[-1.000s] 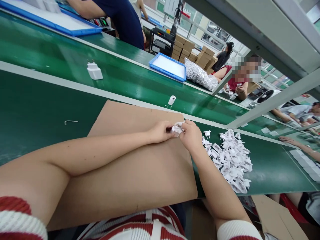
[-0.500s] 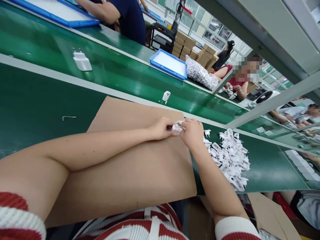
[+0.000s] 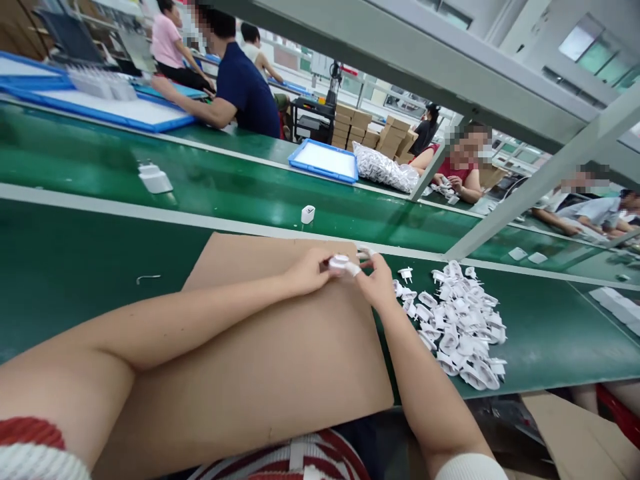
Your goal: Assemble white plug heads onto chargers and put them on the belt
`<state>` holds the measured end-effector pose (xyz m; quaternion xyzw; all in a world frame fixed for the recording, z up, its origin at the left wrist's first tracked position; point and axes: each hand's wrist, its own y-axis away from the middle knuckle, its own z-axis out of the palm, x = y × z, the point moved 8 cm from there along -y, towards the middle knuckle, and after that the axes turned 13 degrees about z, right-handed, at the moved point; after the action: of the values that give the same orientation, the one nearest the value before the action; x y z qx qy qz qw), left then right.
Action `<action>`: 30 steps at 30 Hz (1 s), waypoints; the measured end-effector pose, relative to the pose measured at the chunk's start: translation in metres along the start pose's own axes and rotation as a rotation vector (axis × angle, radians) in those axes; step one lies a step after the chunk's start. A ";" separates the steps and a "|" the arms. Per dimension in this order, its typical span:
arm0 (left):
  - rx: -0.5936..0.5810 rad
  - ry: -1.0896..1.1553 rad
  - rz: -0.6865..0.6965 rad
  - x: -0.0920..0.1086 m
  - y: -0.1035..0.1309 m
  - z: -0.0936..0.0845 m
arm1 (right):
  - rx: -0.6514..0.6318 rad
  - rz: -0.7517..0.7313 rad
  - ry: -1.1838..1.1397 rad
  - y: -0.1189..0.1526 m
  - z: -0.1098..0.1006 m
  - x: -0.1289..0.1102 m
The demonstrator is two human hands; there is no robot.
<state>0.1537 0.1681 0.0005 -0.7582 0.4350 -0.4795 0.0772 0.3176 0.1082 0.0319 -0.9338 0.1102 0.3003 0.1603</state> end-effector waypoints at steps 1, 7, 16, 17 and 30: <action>0.087 -0.057 -0.038 -0.013 -0.004 -0.016 | 0.053 0.053 0.056 -0.005 -0.008 0.011; 0.492 -0.510 -0.425 -0.119 -0.009 -0.145 | 0.039 0.541 0.558 -0.017 -0.035 0.076; 0.558 -0.837 -0.439 -0.122 -0.012 -0.173 | -0.015 0.478 0.408 -0.021 -0.033 0.069; 0.545 -0.882 -0.335 -0.111 -0.019 -0.164 | 0.040 0.441 0.333 -0.021 -0.034 0.064; 0.114 -0.421 -0.273 -0.072 -0.045 -0.072 | -0.260 0.386 -1.095 -0.014 0.008 0.031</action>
<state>0.1109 0.2700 0.0153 -0.8873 0.2754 -0.3410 0.1432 0.3423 0.1205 0.0101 -0.6181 0.1418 0.7729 0.0207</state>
